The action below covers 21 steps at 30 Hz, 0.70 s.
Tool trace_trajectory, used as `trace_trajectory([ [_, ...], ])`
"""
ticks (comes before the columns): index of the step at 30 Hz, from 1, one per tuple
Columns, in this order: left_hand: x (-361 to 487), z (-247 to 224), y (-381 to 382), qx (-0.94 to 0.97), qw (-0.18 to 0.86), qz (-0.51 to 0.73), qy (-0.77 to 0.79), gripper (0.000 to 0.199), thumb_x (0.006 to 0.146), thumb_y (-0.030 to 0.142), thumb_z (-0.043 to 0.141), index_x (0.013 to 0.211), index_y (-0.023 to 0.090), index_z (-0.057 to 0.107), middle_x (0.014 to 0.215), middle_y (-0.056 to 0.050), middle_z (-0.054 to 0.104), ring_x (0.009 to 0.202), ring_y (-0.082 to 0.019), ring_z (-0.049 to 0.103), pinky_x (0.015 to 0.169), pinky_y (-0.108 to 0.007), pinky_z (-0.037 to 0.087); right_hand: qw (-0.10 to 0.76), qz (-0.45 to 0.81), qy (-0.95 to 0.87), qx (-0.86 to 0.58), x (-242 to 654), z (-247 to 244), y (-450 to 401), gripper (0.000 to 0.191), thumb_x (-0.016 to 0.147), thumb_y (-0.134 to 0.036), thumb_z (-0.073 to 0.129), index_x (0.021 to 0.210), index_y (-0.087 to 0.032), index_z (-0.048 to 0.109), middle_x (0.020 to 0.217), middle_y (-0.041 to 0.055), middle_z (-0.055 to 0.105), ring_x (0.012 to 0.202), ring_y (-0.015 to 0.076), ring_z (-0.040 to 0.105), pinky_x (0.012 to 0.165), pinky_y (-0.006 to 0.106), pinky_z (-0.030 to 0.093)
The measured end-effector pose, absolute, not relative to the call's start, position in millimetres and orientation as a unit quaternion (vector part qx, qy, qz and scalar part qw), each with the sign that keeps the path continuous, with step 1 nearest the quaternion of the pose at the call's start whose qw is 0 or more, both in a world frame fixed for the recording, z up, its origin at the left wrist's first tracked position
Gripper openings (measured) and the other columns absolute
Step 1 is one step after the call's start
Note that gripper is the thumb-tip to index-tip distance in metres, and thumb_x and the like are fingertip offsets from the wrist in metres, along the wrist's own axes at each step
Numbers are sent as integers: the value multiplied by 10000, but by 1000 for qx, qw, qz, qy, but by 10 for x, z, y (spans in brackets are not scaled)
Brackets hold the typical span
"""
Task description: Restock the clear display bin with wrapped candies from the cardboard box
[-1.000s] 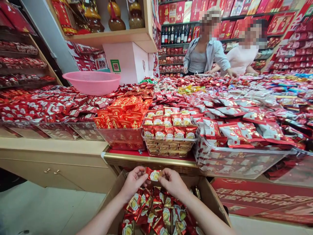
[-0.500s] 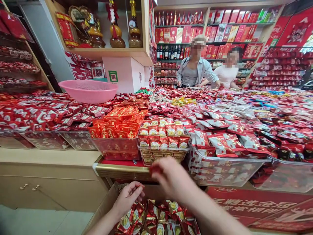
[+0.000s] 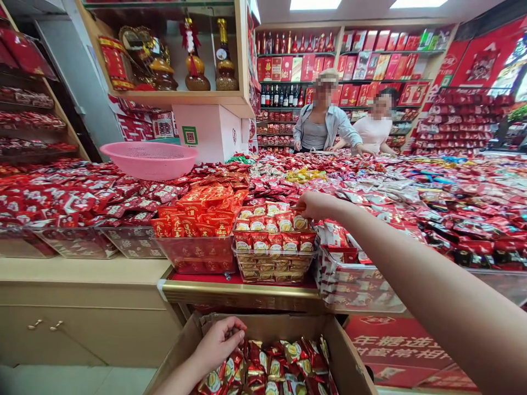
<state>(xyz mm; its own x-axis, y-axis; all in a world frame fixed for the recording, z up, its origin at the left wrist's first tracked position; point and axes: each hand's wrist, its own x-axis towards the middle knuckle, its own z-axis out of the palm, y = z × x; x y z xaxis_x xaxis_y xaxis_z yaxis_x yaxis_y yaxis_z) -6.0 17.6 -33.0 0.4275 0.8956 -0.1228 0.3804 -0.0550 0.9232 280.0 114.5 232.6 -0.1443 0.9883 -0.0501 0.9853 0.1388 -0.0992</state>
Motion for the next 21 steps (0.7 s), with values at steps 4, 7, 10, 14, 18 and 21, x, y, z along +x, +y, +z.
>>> trace_trajectory([
  [4, -65, -359, 164, 693, 486, 226, 482, 185, 699, 275, 438, 787, 147, 538, 619, 13, 537, 544, -105, 468, 521, -213, 355, -20, -15, -767, -641, 2781, 2311, 1168, 342, 665, -176, 501, 1002, -163, 565, 949, 78, 622, 779, 187, 574, 627, 253, 418],
  [7, -82, -414, 160, 711, 461, 184, 498, 178, 675, 257, 449, 770, 157, 561, 605, 21, 527, 538, -102, 451, 507, -206, 336, -39, -65, -782, -618, 2745, 2306, 1148, 330, 654, -132, 477, 964, -163, 586, 954, 86, 621, 847, 215, 556, 668, 275, 410],
  [10, -103, -451, 160, 730, 440, 144, 502, 178, 663, 250, 453, 761, 166, 575, 606, 20, 533, 550, -105, 457, 504, -202, 329, -51, -90, -781, -616, 2707, 2283, 1111, 348, 640, -91, 445, 948, -161, 592, 938, 91, 625, 851, 223, 556, 665, 282, 406],
  [14, -123, -486, 165, 742, 421, 105, 510, 194, 658, 247, 450, 781, 178, 583, 634, 11, 558, 573, -112, 479, 518, -203, 341, -57, -88, -777, -621, 2722, 2228, 1111, 426, 625, -61, 435, 1022, -160, 553, 940, 97, 620, 851, 220, 552, 667, 280, 402],
  [18, -154, -518, 163, 747, 388, 90, 532, 203, 643, 240, 458, 784, 193, 598, 667, -7, 584, 608, -140, 501, 547, -233, 357, 35, -132, -759, -637, 2682, 2296, 1030, 462, 645, -66, 427, 1089, -173, 497, 998, 115, 577, 904, 248, 510, 705, 331, 391],
  [21, -205, -535, 138, 747, 363, 58, 554, 133, 567, 207, 537, 670, 204, 622, 639, -24, 599, 627, -192, 526, 588, -297, 369, 163, -186, -764, -596, 2414, 2327, 710, 349, 679, -90, 411, 994, -155, 546, 975, 132, 564, 928, 257, 477, 752, 370, 364],
])
